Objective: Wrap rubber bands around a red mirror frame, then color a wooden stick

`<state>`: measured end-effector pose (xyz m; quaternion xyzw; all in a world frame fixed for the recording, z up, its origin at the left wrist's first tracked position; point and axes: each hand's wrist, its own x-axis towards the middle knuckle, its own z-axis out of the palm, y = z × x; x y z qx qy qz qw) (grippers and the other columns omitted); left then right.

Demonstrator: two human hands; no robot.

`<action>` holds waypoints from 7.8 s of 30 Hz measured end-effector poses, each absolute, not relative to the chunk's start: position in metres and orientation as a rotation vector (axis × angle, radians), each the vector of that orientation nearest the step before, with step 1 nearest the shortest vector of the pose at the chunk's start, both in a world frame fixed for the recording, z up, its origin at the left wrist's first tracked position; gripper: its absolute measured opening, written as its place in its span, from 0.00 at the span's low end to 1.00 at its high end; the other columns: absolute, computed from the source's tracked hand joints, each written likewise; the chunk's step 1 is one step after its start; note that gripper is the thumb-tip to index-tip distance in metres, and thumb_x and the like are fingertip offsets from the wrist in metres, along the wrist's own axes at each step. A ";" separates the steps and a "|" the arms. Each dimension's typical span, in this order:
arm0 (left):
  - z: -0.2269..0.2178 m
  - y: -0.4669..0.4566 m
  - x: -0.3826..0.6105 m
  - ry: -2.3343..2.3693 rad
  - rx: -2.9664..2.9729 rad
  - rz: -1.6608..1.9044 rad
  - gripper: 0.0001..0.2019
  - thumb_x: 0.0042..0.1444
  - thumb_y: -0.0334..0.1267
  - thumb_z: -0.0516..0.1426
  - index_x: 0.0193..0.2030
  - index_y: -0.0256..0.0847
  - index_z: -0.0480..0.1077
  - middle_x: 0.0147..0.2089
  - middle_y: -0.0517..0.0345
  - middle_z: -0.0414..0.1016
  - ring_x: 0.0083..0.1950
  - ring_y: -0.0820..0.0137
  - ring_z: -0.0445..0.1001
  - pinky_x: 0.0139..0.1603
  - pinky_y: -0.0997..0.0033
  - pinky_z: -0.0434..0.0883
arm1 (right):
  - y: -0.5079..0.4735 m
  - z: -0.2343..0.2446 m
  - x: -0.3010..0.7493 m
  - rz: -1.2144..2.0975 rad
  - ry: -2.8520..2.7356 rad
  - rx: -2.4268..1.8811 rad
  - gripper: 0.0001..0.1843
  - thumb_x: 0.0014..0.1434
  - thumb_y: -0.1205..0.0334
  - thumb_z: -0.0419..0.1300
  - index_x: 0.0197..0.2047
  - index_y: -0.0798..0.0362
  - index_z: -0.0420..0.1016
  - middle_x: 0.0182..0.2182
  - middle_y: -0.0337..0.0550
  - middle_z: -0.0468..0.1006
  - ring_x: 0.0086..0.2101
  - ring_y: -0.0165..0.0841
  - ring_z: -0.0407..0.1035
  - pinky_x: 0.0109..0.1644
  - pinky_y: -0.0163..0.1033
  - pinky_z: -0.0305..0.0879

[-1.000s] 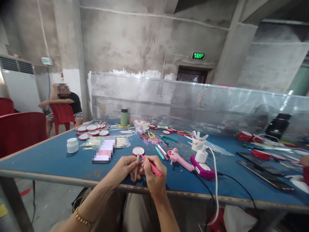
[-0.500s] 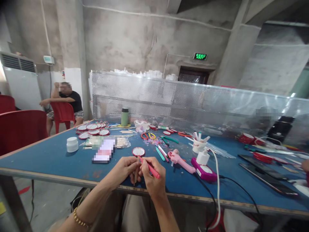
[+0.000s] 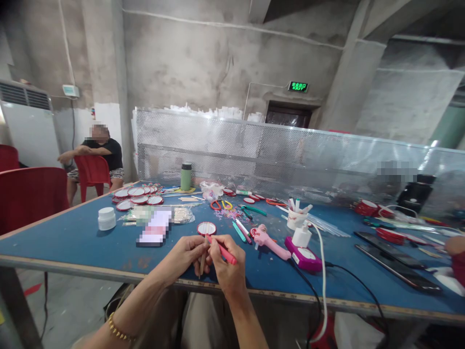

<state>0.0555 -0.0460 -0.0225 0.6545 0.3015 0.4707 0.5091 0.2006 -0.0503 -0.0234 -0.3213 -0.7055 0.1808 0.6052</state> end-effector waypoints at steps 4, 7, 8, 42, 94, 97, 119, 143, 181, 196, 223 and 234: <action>-0.023 -0.047 0.056 0.732 1.579 1.139 0.22 0.59 0.55 0.53 0.28 0.36 0.66 0.21 0.57 0.73 0.18 0.74 0.69 0.20 0.78 0.67 | -0.051 -0.023 0.200 0.425 -1.630 -0.751 0.09 0.64 0.60 0.56 0.37 0.52 0.75 0.20 0.35 0.76 0.19 0.29 0.73 0.26 0.31 0.70; -0.023 -0.046 0.056 0.729 1.575 1.137 0.22 0.59 0.55 0.53 0.28 0.36 0.66 0.21 0.57 0.73 0.18 0.74 0.69 0.20 0.77 0.67 | -0.051 -0.023 0.200 0.428 -1.632 -0.754 0.09 0.64 0.60 0.56 0.37 0.52 0.75 0.21 0.35 0.76 0.20 0.29 0.73 0.25 0.31 0.70; -0.023 -0.046 0.056 0.728 1.575 1.137 0.22 0.59 0.56 0.53 0.28 0.36 0.66 0.21 0.57 0.73 0.18 0.74 0.69 0.20 0.77 0.67 | -0.051 -0.023 0.200 0.428 -1.635 -0.756 0.09 0.64 0.60 0.56 0.37 0.52 0.75 0.21 0.35 0.76 0.20 0.29 0.73 0.26 0.31 0.70; -0.023 -0.046 0.056 0.729 1.540 1.119 0.23 0.58 0.57 0.54 0.28 0.36 0.67 0.22 0.57 0.74 0.18 0.74 0.69 0.20 0.77 0.66 | -0.050 -0.024 0.201 0.410 -1.636 -0.778 0.10 0.65 0.58 0.56 0.36 0.52 0.75 0.21 0.36 0.77 0.20 0.30 0.73 0.26 0.32 0.70; -0.025 -0.043 0.055 0.701 1.533 1.137 0.22 0.58 0.56 0.54 0.28 0.36 0.67 0.21 0.57 0.73 0.18 0.74 0.70 0.19 0.78 0.67 | -0.049 -0.023 0.202 0.343 -1.666 -0.795 0.09 0.65 0.60 0.56 0.36 0.53 0.75 0.21 0.36 0.77 0.20 0.29 0.74 0.29 0.32 0.69; -0.024 -0.043 0.056 0.707 1.523 1.133 0.21 0.58 0.55 0.55 0.29 0.36 0.67 0.21 0.56 0.73 0.19 0.73 0.70 0.19 0.77 0.67 | -0.049 -0.022 0.202 0.322 -1.669 -0.796 0.09 0.65 0.60 0.56 0.35 0.53 0.75 0.21 0.35 0.77 0.20 0.29 0.74 0.28 0.31 0.69; -0.026 -0.043 0.055 0.704 1.524 1.136 0.21 0.58 0.55 0.55 0.28 0.36 0.67 0.21 0.56 0.73 0.18 0.74 0.70 0.19 0.78 0.66 | -0.049 -0.023 0.200 0.344 -1.638 -0.779 0.09 0.65 0.60 0.56 0.35 0.53 0.74 0.21 0.36 0.77 0.20 0.29 0.74 0.27 0.32 0.69; -0.027 -0.043 0.056 0.706 1.530 1.137 0.22 0.58 0.56 0.55 0.28 0.36 0.67 0.22 0.56 0.73 0.18 0.75 0.69 0.19 0.78 0.66 | -0.050 -0.023 0.202 0.337 -1.651 -0.809 0.09 0.65 0.59 0.55 0.35 0.52 0.74 0.20 0.36 0.77 0.20 0.30 0.74 0.28 0.32 0.69; -0.026 -0.043 0.056 0.707 1.515 1.138 0.21 0.58 0.56 0.55 0.29 0.36 0.67 0.21 0.56 0.73 0.18 0.75 0.69 0.19 0.78 0.66 | -0.052 -0.022 0.200 0.394 -1.597 -0.787 0.09 0.64 0.58 0.56 0.36 0.53 0.74 0.21 0.36 0.76 0.20 0.30 0.74 0.26 0.32 0.70; -0.023 -0.045 0.055 0.709 1.526 1.128 0.21 0.57 0.55 0.55 0.29 0.37 0.68 0.21 0.57 0.72 0.19 0.74 0.69 0.19 0.78 0.66 | -0.051 -0.022 0.200 0.377 -1.620 -0.791 0.09 0.64 0.59 0.56 0.35 0.52 0.74 0.22 0.37 0.77 0.19 0.30 0.73 0.25 0.32 0.70; -0.026 -0.044 0.054 0.723 1.517 1.125 0.21 0.56 0.55 0.56 0.32 0.35 0.67 0.26 0.57 0.73 0.24 0.71 0.74 0.21 0.77 0.69 | -0.051 -0.025 0.201 0.335 -1.601 -0.791 0.08 0.64 0.61 0.56 0.34 0.53 0.73 0.23 0.36 0.77 0.20 0.29 0.74 0.27 0.31 0.69; -0.028 -0.042 0.054 0.700 1.518 1.129 0.20 0.57 0.54 0.56 0.32 0.35 0.68 0.28 0.56 0.74 0.24 0.71 0.75 0.20 0.78 0.69 | -0.052 -0.023 0.200 0.360 -1.611 -0.783 0.09 0.64 0.61 0.56 0.34 0.53 0.74 0.20 0.35 0.75 0.19 0.29 0.73 0.25 0.31 0.68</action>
